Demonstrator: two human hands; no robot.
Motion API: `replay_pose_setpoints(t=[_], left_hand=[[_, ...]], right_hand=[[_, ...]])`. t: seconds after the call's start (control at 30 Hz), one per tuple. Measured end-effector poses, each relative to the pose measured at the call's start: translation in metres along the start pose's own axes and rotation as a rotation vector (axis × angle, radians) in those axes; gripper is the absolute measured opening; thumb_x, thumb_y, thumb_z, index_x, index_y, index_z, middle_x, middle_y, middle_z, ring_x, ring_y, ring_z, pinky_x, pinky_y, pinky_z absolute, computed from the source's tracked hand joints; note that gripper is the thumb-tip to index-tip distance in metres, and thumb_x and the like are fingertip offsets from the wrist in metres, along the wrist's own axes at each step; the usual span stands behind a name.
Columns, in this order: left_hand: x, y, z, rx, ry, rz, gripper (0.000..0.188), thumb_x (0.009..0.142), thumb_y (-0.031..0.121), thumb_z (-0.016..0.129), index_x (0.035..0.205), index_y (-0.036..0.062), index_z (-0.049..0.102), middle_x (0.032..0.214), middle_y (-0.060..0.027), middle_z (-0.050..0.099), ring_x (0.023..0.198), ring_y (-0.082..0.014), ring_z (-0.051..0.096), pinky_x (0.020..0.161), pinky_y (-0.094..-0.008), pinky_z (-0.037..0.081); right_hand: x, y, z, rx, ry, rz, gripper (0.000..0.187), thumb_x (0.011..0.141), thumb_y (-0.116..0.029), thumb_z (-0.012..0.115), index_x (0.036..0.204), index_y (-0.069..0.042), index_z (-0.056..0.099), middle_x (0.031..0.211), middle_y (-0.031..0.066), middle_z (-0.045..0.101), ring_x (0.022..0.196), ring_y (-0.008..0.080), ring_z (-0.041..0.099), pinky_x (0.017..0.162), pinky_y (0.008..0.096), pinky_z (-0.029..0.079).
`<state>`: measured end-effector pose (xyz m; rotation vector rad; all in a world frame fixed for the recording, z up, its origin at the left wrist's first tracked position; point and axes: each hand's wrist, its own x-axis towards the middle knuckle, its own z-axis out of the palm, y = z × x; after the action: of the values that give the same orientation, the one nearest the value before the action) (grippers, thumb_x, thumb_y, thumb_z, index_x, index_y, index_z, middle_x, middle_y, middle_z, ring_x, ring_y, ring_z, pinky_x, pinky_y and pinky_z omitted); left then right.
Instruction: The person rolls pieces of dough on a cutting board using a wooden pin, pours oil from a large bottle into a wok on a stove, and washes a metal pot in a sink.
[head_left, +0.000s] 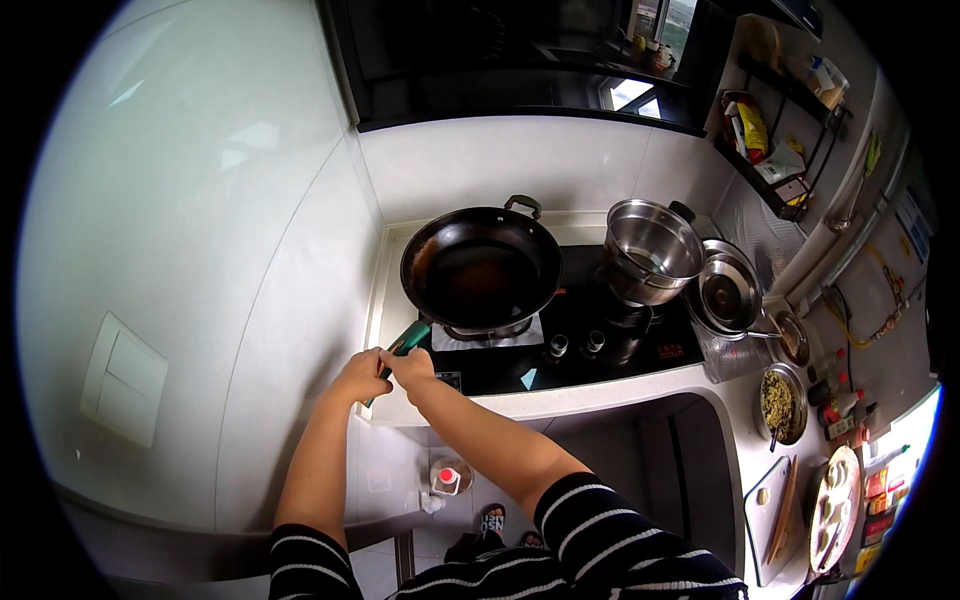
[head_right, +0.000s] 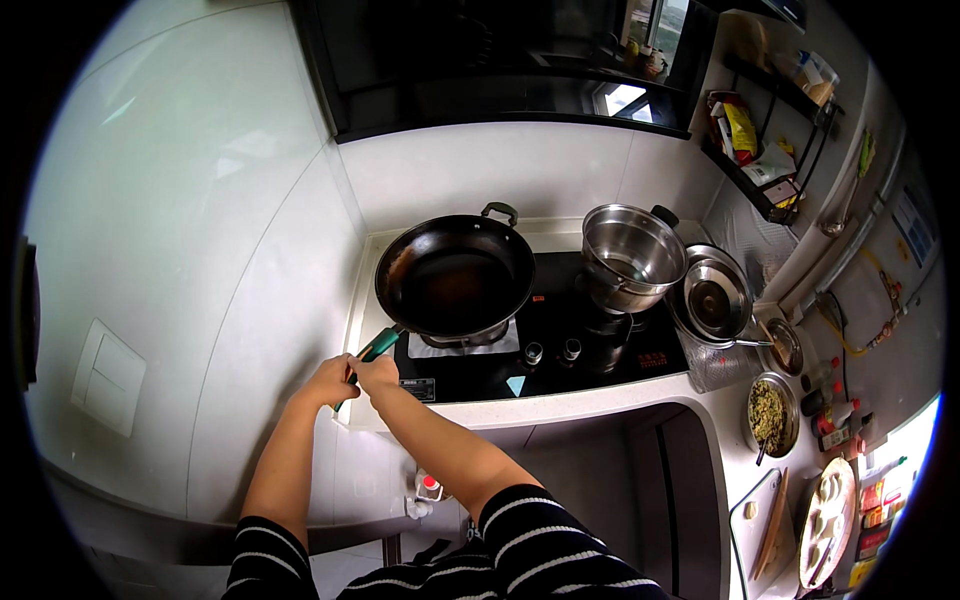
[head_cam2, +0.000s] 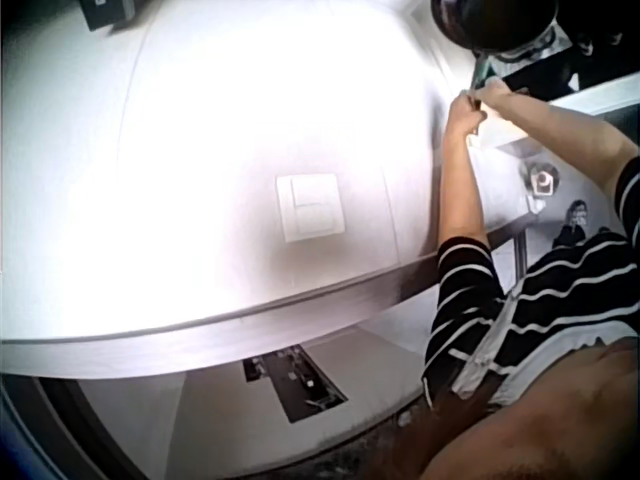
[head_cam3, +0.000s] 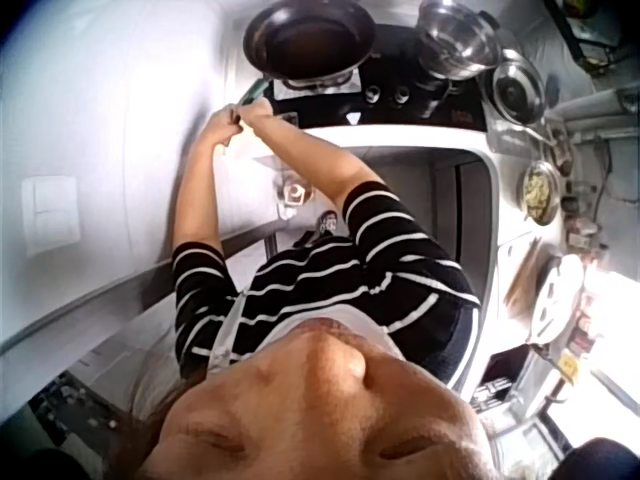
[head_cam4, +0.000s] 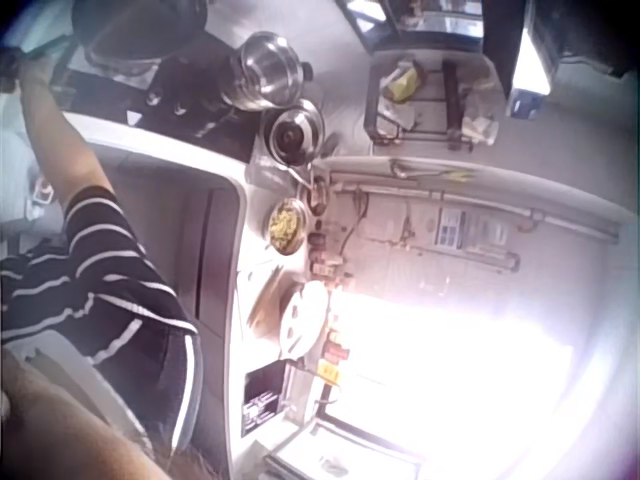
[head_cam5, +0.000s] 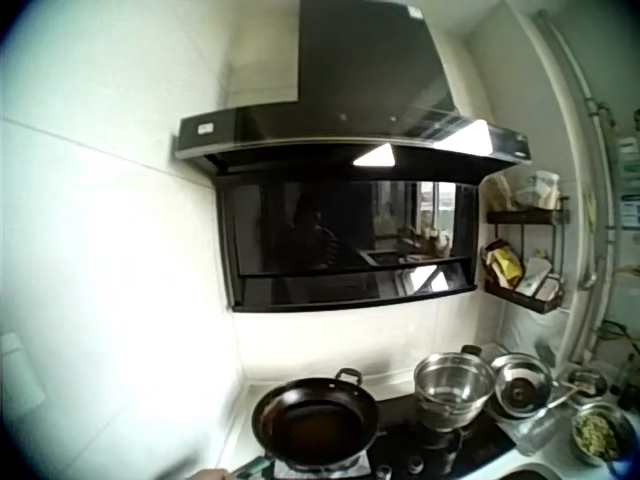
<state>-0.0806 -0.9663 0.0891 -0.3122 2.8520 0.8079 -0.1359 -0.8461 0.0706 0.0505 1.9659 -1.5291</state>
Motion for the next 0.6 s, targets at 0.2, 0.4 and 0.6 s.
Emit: replay_pose_setpoints(t=[0.2, 0.4, 0.6], left_hand=[[0.008, -0.001, -0.002, 0.161, 0.092, -0.016, 0.028, 0.059, 0.013, 0.068, 0.082, 0.0003, 0.057, 0.084, -0.0189, 0.062, 0.084, -0.0355, 0.06, 0.073, -0.0407, 0.048], [0.004, 0.002, -0.001, 0.261, 0.075, -0.114, 0.033, 0.062, 0.015, 0.067, 0.092, 0.0019, 0.058, 0.098, -0.0187, 0.063, 0.099, -0.0355, 0.058, 0.084, -0.0417, 0.049], [-0.002, 0.013, -0.008, 0.254, 0.082, -0.129, 0.054, 0.064, 0.022, 0.073, 0.109, 0.0023, 0.053, 0.11, -0.018, 0.059, 0.107, -0.0356, 0.054, 0.088, -0.042, 0.048]], right_hand=[[0.025, 0.01, 0.013, -0.033, 0.001, -0.062, 0.052, 0.074, -0.042, 0.073, 0.097, 0.004, 0.066, 0.092, 0.0183, 0.068, 0.087, 0.0299, 0.067, 0.072, 0.0381, 0.053], [0.021, 0.008, 0.015, -0.009, 0.009, -0.073, 0.051, 0.072, -0.038, 0.075, 0.093, 0.006, 0.063, 0.087, 0.0159, 0.066, 0.08, 0.0239, 0.064, 0.069, 0.0385, 0.049], [0.031, 0.019, 0.011, 0.016, -0.133, -0.017, 0.042, 0.08, -0.04, 0.069, 0.081, 0.001, 0.064, 0.075, 0.0093, 0.061, 0.06, 0.0139, 0.053, 0.05, 0.0303, 0.04]])
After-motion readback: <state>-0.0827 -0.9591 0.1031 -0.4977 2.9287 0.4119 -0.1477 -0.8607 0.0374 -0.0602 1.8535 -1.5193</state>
